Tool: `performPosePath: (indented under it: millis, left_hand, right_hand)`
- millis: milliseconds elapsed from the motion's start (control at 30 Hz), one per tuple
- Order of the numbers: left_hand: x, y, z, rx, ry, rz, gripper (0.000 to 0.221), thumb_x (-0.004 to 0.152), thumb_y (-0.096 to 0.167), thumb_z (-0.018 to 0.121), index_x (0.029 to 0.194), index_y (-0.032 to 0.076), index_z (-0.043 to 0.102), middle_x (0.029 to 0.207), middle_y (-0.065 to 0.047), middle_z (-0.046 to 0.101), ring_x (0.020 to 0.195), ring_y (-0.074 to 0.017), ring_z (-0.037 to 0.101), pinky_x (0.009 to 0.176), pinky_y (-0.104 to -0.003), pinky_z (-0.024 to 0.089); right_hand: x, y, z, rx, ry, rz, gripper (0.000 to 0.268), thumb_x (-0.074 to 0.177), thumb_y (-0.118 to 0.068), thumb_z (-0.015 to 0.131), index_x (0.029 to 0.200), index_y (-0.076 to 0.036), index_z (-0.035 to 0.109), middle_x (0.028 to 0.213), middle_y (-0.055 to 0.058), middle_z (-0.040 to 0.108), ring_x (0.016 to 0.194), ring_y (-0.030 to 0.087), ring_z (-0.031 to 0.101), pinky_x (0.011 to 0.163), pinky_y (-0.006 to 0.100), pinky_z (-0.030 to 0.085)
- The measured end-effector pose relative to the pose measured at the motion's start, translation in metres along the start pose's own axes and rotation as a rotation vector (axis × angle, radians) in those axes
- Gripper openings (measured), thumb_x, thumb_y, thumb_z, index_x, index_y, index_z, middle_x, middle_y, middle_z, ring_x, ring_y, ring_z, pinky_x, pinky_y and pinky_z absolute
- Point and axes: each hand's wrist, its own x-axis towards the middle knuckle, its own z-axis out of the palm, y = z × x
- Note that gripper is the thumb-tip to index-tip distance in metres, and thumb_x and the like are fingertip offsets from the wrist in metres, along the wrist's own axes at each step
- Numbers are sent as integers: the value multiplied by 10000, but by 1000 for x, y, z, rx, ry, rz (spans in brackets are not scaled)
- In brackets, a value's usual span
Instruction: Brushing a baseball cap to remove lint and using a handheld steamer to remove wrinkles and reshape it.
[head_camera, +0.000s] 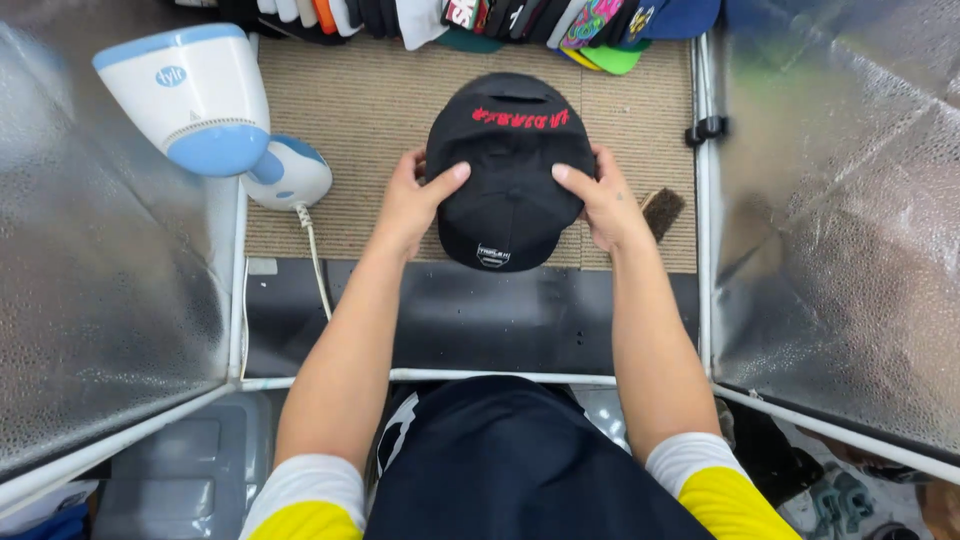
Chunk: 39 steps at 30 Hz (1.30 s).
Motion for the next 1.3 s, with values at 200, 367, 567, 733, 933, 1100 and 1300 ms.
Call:
performPosePath:
  millis: [200,367,567,733,933,1100,1300]
  left_hand:
    - [59,46,33,-82,208,200,536,733,384,838,1135,123,597,1038,-50,660,929,-139,671,819,-265,574]
    - [101,56,34,-194,236,21,527,664,419,849,970,147,517,931,-18,639,813,-132,642,710,-280,551]
    - [34,33,23,-561,166,81,681,758,314,806,1344,203,476,1190,-216,700,980,-252,725,852,-359,623]
    - [40,8,30,-485,120,188,422,840,383,757,1149,168,567,1079,-125,720,949,-184,701,849,-314,598]
    - [14,35,33,-425,90,205,381,851,428,724,1063,133,609,1049,-68,720,970,-147,676,885,-288,571]
    - [-7,-49,-1,-360,205,98,358,919,430,768,997,114,618,769,-66,602,713,-184,646,582,-305,562]
    - [-12,-109,-23,-388,254,-61,354,915,320,799,743,132,553,592,-45,602,525,-164,637,433,-254,506]
  right_hand:
    - [43,-60,27,225,255,-58,517,732,-254,820,1141,-118,534,989,79,701,821,157,698,645,294,580]
    - [70,-78,38,142,388,-1,546,689,-435,782,1103,-168,546,972,-9,665,759,126,673,500,278,472]
    - [46,-31,30,209,467,-351,235,889,-272,689,1005,-144,530,929,36,552,782,115,557,682,267,524]
    - [55,-17,18,205,454,-338,157,924,-243,645,940,-165,509,845,2,541,752,92,501,660,270,466]
    - [13,-49,29,275,347,-338,127,933,-235,626,944,-152,531,858,17,623,763,104,565,675,266,494]
    - [-2,34,9,202,406,-331,170,968,-262,678,1060,-129,625,720,49,554,596,148,626,430,232,509]
    - [1,88,14,230,302,-180,120,961,-225,659,931,-122,605,623,37,536,508,154,620,390,205,487]
